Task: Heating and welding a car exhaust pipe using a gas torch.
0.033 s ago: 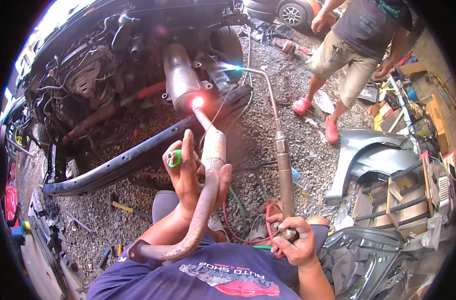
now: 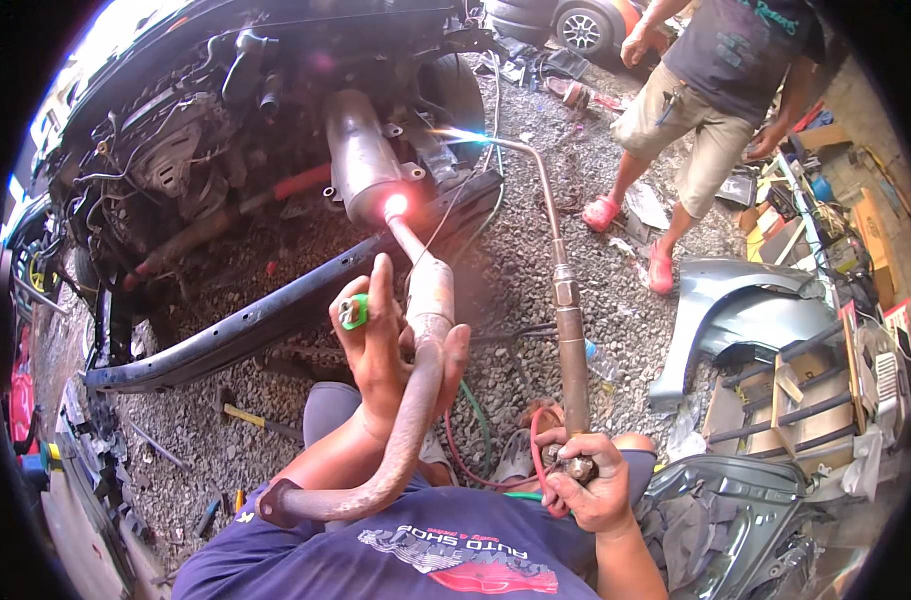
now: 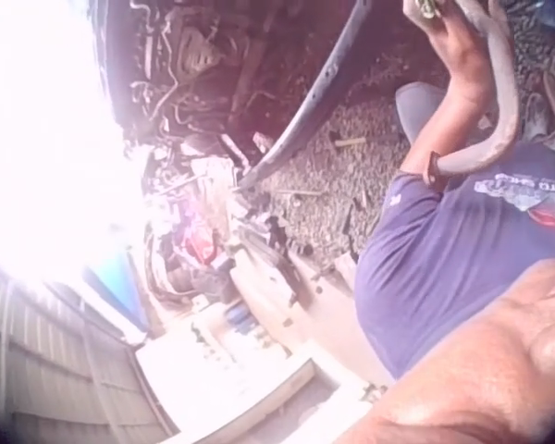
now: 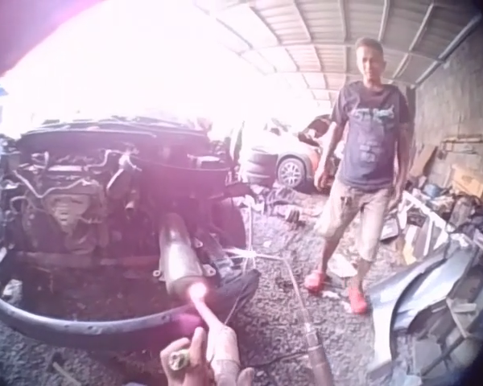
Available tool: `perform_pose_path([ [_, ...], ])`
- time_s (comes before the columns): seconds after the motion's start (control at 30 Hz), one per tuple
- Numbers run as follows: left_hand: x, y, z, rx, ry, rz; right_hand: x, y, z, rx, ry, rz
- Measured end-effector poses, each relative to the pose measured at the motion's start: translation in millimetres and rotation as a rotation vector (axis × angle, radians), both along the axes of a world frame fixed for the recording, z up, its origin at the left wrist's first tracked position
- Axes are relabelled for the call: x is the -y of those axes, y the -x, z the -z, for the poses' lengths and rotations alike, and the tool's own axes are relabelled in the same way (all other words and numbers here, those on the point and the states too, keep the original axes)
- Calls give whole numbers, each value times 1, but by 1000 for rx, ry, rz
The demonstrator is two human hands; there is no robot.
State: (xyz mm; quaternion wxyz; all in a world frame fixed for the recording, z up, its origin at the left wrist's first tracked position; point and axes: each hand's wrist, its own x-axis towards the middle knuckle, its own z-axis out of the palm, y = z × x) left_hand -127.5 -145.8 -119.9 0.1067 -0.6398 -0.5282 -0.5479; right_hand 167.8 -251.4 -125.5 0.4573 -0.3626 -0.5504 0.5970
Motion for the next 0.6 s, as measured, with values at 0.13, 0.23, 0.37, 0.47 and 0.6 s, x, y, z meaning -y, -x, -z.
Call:
perform_pose_path([
  [0.13, -25, -20, -24, 138, -66, 65, 1, -10, 2, 6, -6, 50],
  [0.23, -41, -29, -40, 97, -94, 51, -2, -14, 2, -1, -15, 70],
  [0.37, -42, -38, -48, 175, -35, 100, -5, -18, 2, -33, -4, 81],
  [0.47, -36, -36, -37, 234, -66, 126, -5, -17, 5, -49, 13, 83],
  [0.6, -25, -29, -14, 114, -27, 105, -7, -13, 13, -138, 66, 23],
])
